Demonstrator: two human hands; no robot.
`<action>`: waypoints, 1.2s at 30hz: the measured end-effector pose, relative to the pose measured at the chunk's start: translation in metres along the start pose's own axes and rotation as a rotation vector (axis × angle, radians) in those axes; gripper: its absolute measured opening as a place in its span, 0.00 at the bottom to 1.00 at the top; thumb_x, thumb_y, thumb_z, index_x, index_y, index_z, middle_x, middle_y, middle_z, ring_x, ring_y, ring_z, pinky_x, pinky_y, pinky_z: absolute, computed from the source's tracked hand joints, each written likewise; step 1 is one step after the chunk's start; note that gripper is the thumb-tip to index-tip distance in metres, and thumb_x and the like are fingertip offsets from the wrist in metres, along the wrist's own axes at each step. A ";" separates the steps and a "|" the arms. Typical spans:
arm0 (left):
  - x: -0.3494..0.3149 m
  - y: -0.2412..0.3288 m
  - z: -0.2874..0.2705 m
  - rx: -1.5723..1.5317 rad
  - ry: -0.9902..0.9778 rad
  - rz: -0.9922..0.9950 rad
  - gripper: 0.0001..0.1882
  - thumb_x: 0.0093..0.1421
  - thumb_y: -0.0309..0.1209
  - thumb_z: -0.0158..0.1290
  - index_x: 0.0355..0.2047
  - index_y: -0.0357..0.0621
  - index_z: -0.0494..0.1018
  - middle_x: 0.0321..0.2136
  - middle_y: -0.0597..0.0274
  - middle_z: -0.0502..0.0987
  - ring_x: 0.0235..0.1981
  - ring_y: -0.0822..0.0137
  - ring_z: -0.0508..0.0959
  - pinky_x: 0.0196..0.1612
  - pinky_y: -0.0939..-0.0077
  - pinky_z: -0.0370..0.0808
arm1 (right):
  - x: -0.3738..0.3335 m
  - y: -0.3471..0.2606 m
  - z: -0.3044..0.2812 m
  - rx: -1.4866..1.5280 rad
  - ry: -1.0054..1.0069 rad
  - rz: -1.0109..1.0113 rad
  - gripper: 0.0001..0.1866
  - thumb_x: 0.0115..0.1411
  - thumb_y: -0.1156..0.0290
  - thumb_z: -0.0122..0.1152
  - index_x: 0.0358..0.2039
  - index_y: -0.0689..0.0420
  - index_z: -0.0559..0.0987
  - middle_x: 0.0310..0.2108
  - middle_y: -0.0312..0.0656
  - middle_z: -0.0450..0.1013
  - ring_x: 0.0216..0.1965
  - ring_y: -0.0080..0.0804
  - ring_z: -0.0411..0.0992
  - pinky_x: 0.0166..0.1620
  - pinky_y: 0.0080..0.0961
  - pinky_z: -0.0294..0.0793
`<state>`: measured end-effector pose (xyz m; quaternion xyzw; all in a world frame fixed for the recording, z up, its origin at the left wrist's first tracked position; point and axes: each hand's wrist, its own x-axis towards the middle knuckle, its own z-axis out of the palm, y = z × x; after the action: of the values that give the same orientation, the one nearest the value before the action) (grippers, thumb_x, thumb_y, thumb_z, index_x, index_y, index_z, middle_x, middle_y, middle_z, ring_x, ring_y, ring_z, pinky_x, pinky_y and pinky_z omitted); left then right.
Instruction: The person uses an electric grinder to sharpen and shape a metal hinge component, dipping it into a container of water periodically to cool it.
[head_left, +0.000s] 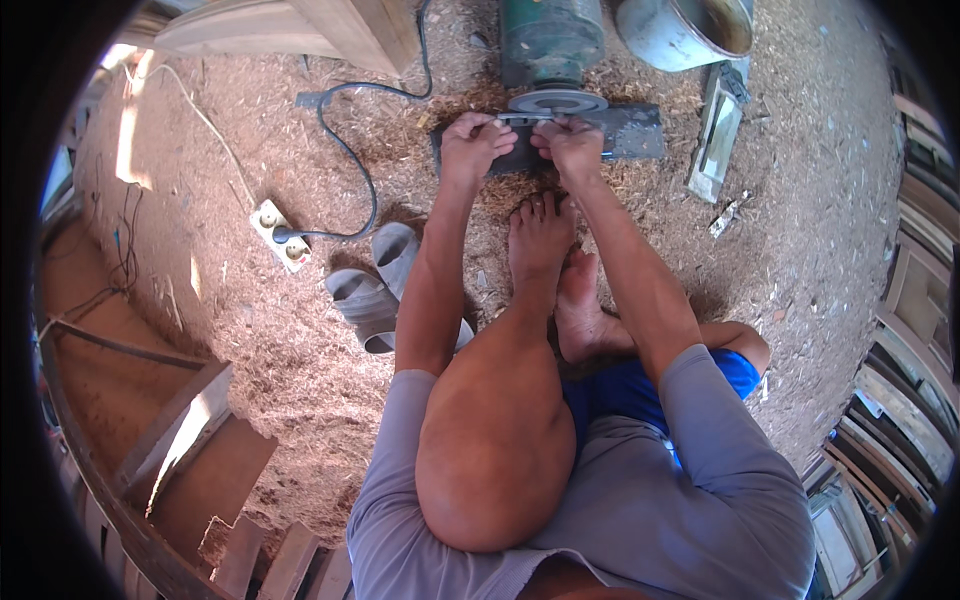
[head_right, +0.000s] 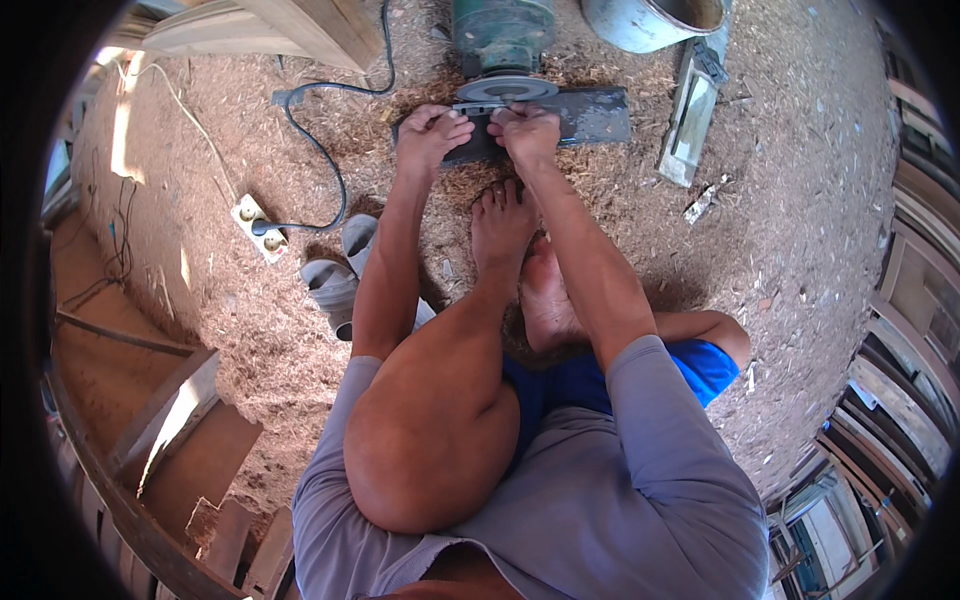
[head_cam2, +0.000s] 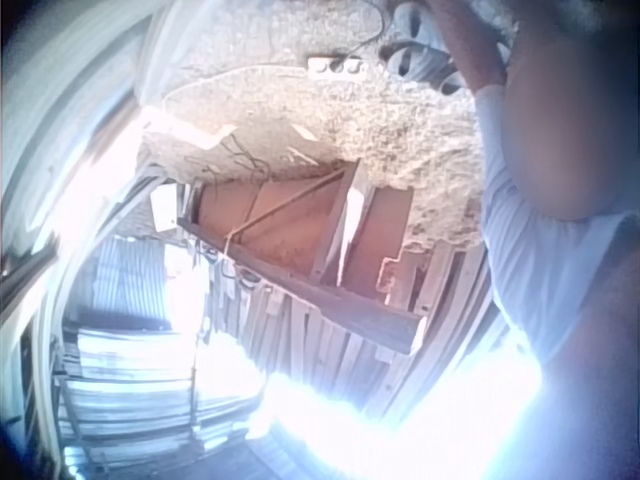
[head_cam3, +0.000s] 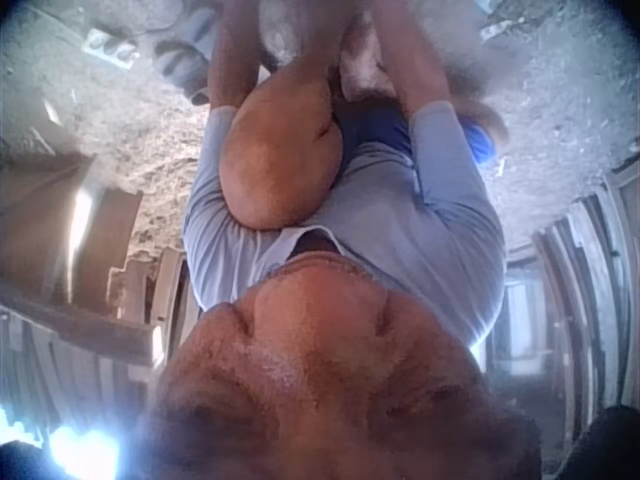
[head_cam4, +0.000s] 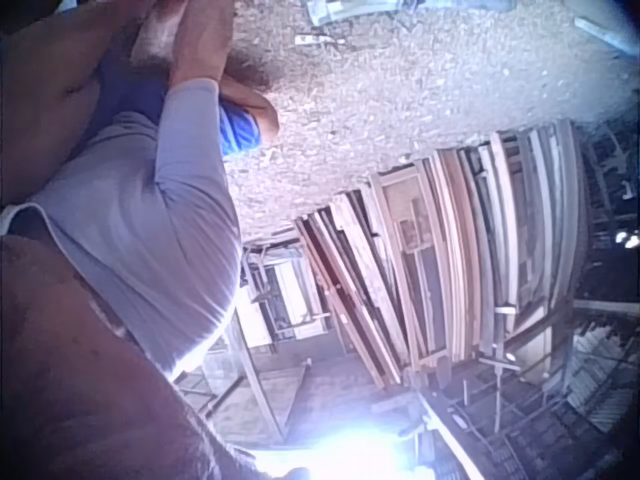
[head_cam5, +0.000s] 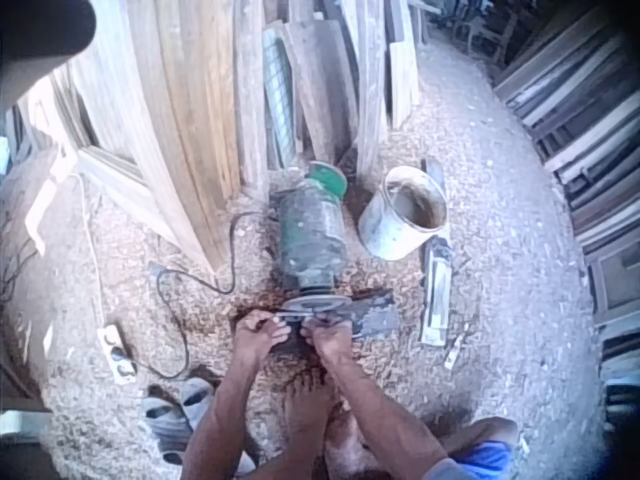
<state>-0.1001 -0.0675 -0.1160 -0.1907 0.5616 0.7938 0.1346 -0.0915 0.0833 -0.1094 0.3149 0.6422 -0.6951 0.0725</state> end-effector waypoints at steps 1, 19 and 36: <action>0.000 0.001 0.001 0.007 -0.007 -0.002 0.05 0.61 0.21 0.49 0.35 0.29 0.69 0.30 0.46 0.77 0.29 0.61 0.82 0.30 0.76 0.81 | 0.000 0.000 -0.001 0.016 0.003 0.006 0.07 0.55 0.77 0.61 0.33 0.65 0.76 0.28 0.44 0.78 0.26 0.27 0.78 0.24 0.17 0.74; 0.007 -0.005 0.009 0.087 -0.050 -0.029 0.05 0.61 0.22 0.51 0.35 0.32 0.70 0.30 0.47 0.78 0.30 0.61 0.82 0.32 0.74 0.81 | 0.000 -0.002 -0.012 0.093 0.014 0.034 0.08 0.56 0.77 0.61 0.37 0.65 0.75 0.30 0.44 0.78 0.27 0.26 0.77 0.26 0.17 0.74; 0.001 0.002 -0.002 0.015 0.006 -0.014 0.04 0.60 0.21 0.50 0.34 0.31 0.70 0.29 0.48 0.78 0.27 0.63 0.82 0.29 0.78 0.80 | -0.002 -0.001 0.006 0.141 0.009 0.037 0.11 0.51 0.81 0.62 0.35 0.68 0.73 0.26 0.44 0.77 0.23 0.28 0.77 0.21 0.18 0.73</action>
<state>-0.1018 -0.0704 -0.1159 -0.1959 0.5665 0.7881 0.1397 -0.0927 0.0776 -0.1074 0.3342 0.5861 -0.7356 0.0599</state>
